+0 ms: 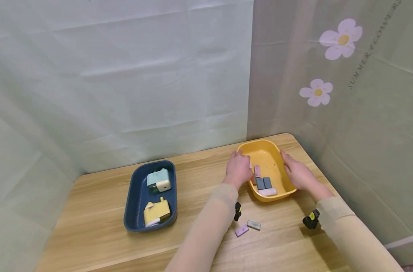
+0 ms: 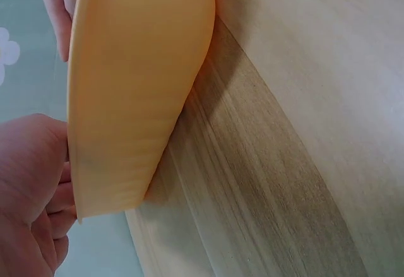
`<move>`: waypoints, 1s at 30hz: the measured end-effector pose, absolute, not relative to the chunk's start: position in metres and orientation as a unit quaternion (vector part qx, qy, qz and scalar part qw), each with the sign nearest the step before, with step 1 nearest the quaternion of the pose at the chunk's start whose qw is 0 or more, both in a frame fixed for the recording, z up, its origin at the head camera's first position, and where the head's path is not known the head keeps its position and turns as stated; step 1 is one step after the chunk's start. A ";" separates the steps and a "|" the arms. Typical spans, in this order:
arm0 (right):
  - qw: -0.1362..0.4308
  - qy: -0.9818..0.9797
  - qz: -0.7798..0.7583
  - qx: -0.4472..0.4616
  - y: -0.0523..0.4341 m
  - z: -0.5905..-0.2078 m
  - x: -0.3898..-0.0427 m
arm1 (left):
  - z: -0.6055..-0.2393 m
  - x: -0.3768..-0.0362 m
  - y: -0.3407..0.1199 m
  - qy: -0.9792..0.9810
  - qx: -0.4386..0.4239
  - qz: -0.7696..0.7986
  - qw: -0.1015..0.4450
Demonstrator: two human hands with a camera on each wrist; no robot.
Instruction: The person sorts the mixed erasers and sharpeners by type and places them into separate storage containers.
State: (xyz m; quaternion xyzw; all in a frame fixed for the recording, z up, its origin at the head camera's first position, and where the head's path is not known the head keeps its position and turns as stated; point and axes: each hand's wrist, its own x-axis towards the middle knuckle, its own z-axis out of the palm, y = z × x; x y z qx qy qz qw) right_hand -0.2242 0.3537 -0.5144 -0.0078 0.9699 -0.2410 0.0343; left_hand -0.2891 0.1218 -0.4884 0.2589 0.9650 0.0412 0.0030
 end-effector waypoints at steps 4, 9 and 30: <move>0.034 0.970 -0.241 -0.010 0.351 -0.514 -0.225 | -0.489 -0.290 0.120 0.965 0.260 0.030 -0.001; 0.033 0.970 -0.242 -0.009 0.350 -0.514 -0.226 | -0.491 -0.290 0.118 0.963 0.267 0.028 -0.011; 0.023 0.973 -0.228 -0.020 0.355 -0.519 -0.229 | -0.503 -0.280 0.111 0.949 0.302 0.059 -0.073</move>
